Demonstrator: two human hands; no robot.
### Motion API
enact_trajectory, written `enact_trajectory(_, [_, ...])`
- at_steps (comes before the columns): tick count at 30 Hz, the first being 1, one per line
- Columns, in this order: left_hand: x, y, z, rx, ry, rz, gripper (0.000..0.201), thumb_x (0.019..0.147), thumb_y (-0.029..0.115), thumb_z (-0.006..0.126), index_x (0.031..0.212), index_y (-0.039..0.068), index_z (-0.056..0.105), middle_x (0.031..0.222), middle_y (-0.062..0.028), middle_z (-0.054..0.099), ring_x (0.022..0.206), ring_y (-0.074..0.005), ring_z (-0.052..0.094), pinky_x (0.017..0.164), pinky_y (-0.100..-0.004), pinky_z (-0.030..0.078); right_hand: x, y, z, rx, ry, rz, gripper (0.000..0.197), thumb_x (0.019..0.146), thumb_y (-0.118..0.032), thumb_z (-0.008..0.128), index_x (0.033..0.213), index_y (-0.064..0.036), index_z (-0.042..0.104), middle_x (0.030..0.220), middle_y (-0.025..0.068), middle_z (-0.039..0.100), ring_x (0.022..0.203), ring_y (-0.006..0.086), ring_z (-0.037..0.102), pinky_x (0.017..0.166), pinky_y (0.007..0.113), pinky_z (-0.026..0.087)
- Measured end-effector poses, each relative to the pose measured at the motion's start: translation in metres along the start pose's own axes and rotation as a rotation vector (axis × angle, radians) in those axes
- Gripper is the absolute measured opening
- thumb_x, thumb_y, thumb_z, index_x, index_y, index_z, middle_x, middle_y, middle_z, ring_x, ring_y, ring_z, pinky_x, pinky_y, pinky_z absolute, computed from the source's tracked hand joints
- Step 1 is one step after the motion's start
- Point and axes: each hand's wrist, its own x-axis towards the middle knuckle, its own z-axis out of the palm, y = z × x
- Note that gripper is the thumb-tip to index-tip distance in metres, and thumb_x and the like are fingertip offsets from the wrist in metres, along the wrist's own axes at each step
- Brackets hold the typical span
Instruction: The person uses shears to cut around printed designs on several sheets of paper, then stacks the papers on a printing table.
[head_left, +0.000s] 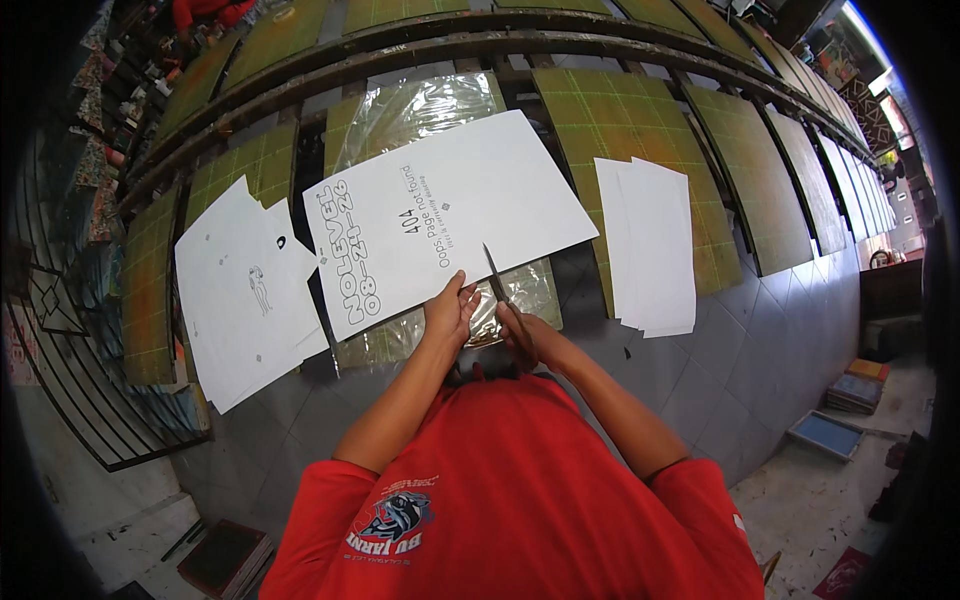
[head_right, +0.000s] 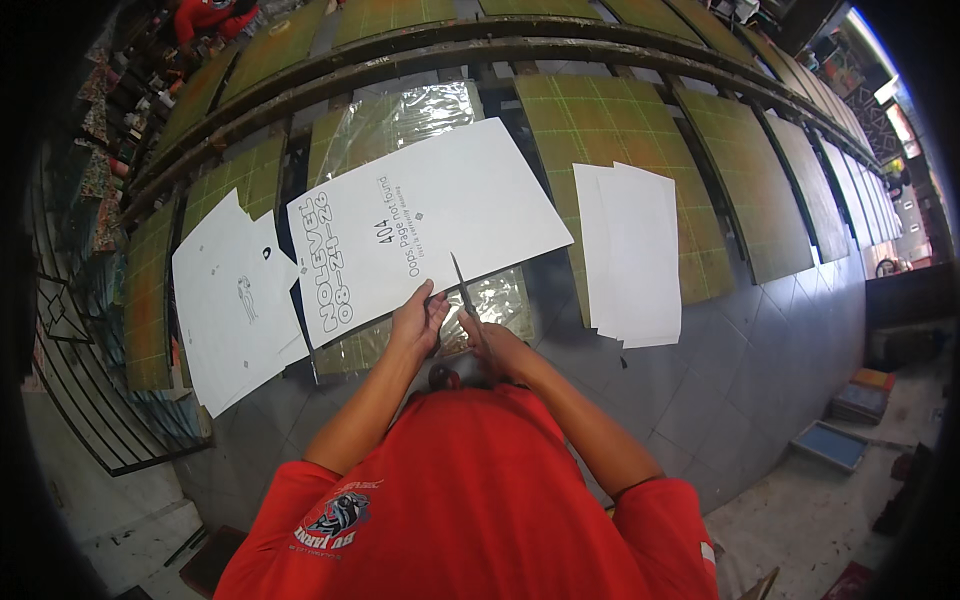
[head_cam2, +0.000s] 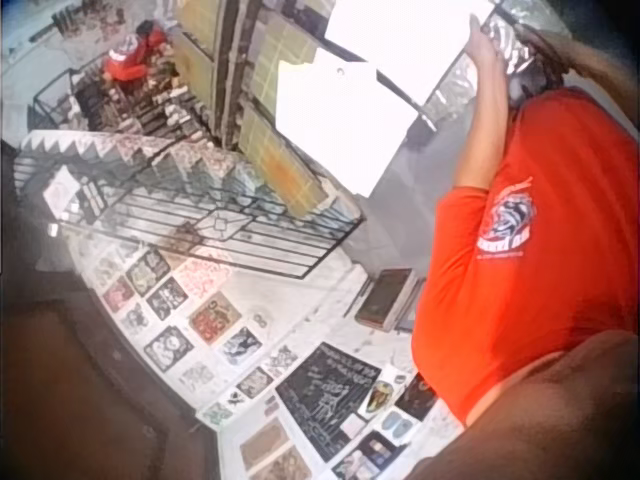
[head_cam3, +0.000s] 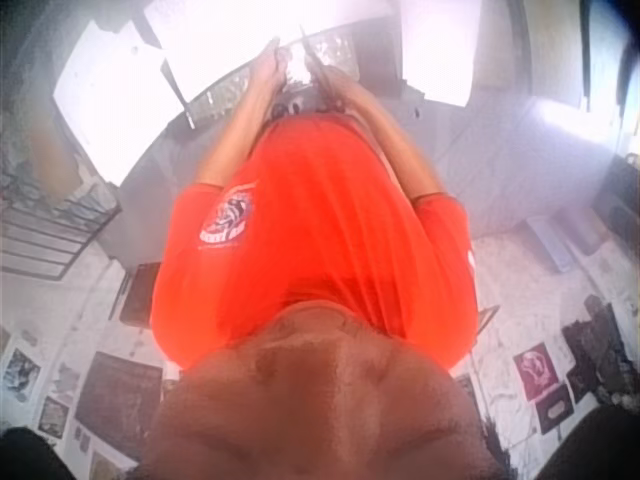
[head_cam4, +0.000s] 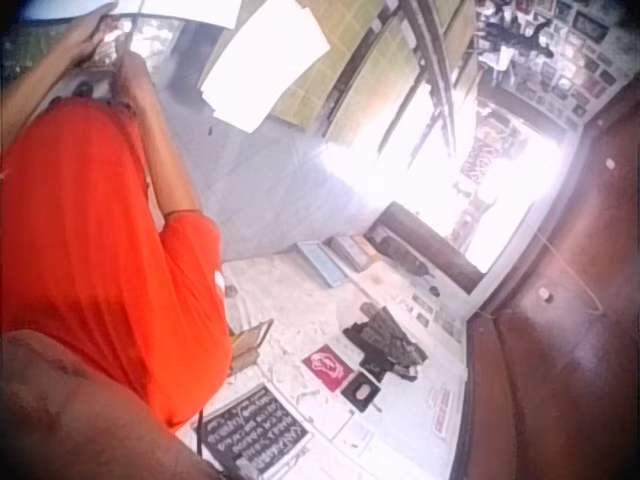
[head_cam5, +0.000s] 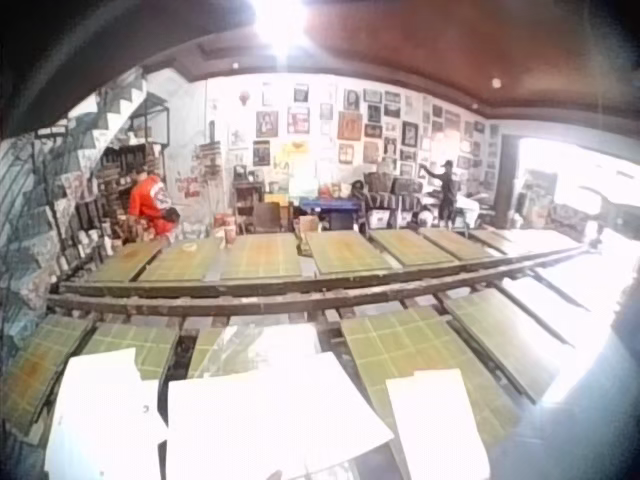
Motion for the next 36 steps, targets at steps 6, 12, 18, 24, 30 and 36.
enact_trajectory(6, [-0.007, 0.004, -0.002, -0.027, 0.008, -0.008, 0.026, 0.082, 0.006, 0.062, 0.103, 0.002, 0.048, 0.092, -0.0100, 0.052, 0.079, -0.0204, 0.057, 0.058, -0.0274, 0.054, 0.003, -0.007, 0.000, 0.034, 0.035, 0.035, 0.064, 0.080, -0.070, 0.041, 0.073, -0.0073, 0.049, 0.066, 0.0009, 0.045, 0.056, 0.0129, 0.043, 0.050, 0.029, 0.038])
enact_trajectory(12, [-0.006, 0.008, -0.009, -0.027, -0.006, 0.022, 0.026, 0.082, 0.006, 0.063, 0.101, 0.000, 0.046, 0.088, -0.0126, 0.052, 0.077, -0.0207, 0.057, 0.057, -0.0267, 0.053, -0.004, -0.015, 0.001, 0.134, -0.070, 0.052, 0.061, 0.080, -0.069, 0.045, 0.077, -0.0088, 0.050, 0.069, 0.0012, 0.045, 0.057, 0.0120, 0.043, 0.050, 0.026, 0.039])
enact_trajectory(18, [-0.003, 0.012, -0.014, -0.043, -0.007, 0.026, 0.025, 0.082, 0.007, 0.062, 0.099, -0.001, 0.045, 0.082, -0.0138, 0.052, 0.069, -0.0196, 0.056, 0.056, -0.0256, 0.053, -0.012, -0.025, 0.003, 0.127, -0.065, 0.021, 0.057, 0.080, -0.068, 0.045, 0.077, -0.0116, 0.046, 0.065, -0.0019, 0.040, 0.054, 0.0099, 0.040, 0.050, 0.025, 0.038])
enact_trajectory(24, [-0.002, 0.012, -0.016, -0.041, -0.026, -0.011, 0.024, 0.083, 0.007, 0.062, 0.097, -0.002, 0.045, 0.082, -0.0149, 0.051, 0.063, -0.0191, 0.055, 0.055, -0.0257, 0.053, -0.014, -0.023, 0.005, 0.116, -0.082, -0.059, 0.057, 0.081, -0.068, 0.043, 0.076, -0.0117, 0.045, 0.063, -0.0032, 0.038, 0.052, 0.0096, 0.037, 0.049, 0.025, 0.037])
enact_trajectory(30, [-0.002, 0.012, -0.019, -0.051, -0.040, -0.011, 0.025, 0.083, 0.006, 0.062, 0.098, -0.003, 0.044, 0.084, -0.0154, 0.051, 0.067, -0.0193, 0.054, 0.055, -0.0253, 0.053, -0.019, -0.025, 0.011, -0.047, 0.018, -0.192, 0.061, 0.085, -0.066, 0.036, 0.072, -0.0073, 0.048, 0.057, 0.0007, 0.040, 0.048, 0.0111, 0.041, 0.045, 0.027, 0.037])
enact_trajectory(36, [-0.005, 0.014, -0.020, -0.078, -0.055, -0.020, 0.022, 0.084, 0.005, 0.060, 0.097, -0.003, 0.045, 0.084, -0.0143, 0.051, 0.069, -0.0188, 0.054, 0.057, -0.0248, 0.053, -0.014, -0.018, 0.009, -0.062, 0.004, -0.141, 0.064, 0.087, -0.064, 0.032, 0.071, -0.0047, 0.050, 0.055, 0.0020, 0.041, 0.048, 0.0132, 0.044, 0.046, 0.029, 0.038])
